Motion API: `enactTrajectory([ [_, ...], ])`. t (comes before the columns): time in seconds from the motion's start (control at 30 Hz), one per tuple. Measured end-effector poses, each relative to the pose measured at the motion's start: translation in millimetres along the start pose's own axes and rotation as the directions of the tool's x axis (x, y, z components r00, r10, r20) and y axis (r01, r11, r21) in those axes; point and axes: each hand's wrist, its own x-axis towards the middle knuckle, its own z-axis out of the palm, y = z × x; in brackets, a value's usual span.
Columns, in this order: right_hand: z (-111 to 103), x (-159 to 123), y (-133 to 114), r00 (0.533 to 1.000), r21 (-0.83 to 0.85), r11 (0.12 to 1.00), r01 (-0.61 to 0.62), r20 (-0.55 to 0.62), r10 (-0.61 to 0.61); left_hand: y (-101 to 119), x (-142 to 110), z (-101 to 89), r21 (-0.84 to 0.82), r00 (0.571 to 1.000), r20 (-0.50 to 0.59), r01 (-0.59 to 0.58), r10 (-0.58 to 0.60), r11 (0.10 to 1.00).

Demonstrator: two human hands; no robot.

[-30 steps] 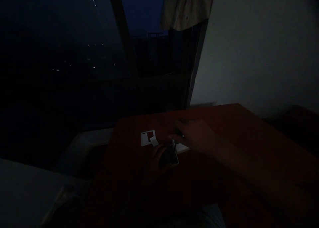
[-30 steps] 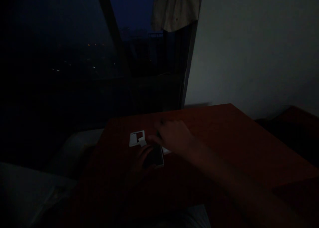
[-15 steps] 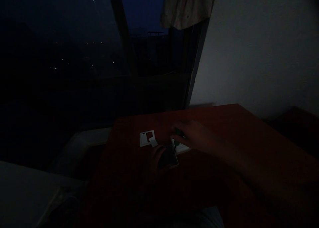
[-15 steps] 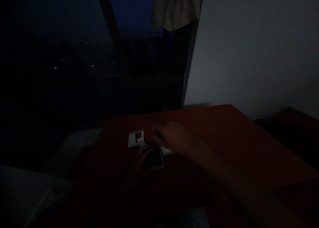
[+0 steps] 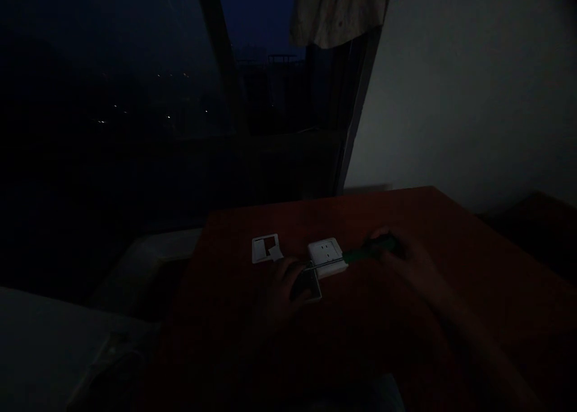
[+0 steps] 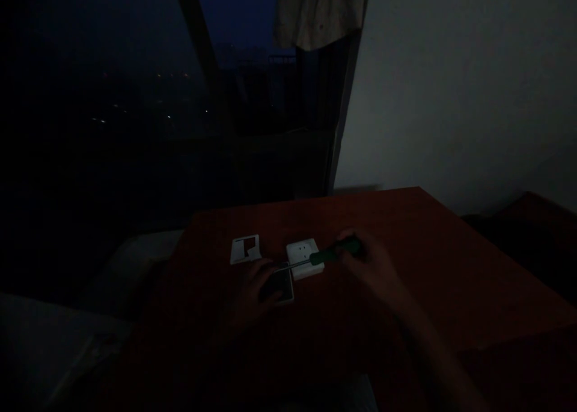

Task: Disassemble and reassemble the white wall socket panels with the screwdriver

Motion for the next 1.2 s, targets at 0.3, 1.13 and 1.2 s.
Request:
enactTrajectory([
  [0.3,12,-54,70,0.916,0.206,0.916,-0.345,-0.139,0.376,31,35,-13.0,0.259,0.964,0.263,-0.042,-0.029,0.965],
  [1.13,29,-86,73,0.842,0.304,0.824,-0.477,-0.111,0.528,43,60,-25.6,0.205,0.951,0.307,-0.032,-0.033,0.978],
  [1.2,28,-87,74,0.839,0.288,0.827,-0.482,-0.120,0.531,36,53,-32.5,0.166,0.961,0.276,-0.013,-0.033,0.986],
])
